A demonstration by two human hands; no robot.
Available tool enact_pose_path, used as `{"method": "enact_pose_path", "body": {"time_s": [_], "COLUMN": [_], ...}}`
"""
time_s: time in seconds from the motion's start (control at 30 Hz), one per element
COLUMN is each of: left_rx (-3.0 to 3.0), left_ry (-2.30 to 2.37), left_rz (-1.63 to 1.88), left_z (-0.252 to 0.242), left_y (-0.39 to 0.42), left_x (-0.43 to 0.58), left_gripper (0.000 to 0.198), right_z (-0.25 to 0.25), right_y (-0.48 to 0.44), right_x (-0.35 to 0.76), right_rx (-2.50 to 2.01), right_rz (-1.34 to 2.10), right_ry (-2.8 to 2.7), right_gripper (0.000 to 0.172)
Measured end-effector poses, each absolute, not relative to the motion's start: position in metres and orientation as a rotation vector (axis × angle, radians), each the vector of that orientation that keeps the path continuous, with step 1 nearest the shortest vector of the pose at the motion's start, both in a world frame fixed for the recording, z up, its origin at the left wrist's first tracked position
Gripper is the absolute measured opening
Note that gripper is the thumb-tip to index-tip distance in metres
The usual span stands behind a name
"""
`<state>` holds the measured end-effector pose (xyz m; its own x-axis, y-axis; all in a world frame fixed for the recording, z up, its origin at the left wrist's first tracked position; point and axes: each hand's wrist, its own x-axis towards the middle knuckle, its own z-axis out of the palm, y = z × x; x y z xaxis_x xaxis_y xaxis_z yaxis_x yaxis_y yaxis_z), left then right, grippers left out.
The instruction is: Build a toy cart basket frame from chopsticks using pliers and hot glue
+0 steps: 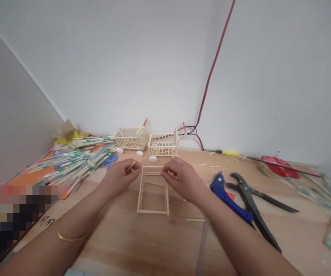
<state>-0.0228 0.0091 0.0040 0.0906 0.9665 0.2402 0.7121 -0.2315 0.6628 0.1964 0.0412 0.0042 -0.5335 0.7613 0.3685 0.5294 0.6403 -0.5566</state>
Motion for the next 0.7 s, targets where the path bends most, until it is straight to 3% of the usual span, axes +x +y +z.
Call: {"method": "enact_pose_path", "body": {"time_s": [0.4, 0.53, 0.7], "left_rx": [1.985, 1.996, 2.047], "left_ry": [1.814, 1.807, 1.813], "left_rz": [1.049, 1.087, 0.766], "left_z": [0.016, 0.019, 0.003], "left_y": [0.018, 0.015, 0.013], "left_x": [-0.056, -0.047, -0.037], "left_gripper": [0.027, 0.028, 0.025], "right_z": [0.067, 0.072, 0.052], "right_y": [-0.004, -0.007, 0.005], "right_x": [0.209, 0.185, 0.145], "right_rx": [-0.896, -0.975, -1.164], "right_rz": [0.266, -0.047, -0.354], "right_ry": [-2.233, -2.619, -3.072], "right_gripper": [0.013, 0.021, 0.015]}}
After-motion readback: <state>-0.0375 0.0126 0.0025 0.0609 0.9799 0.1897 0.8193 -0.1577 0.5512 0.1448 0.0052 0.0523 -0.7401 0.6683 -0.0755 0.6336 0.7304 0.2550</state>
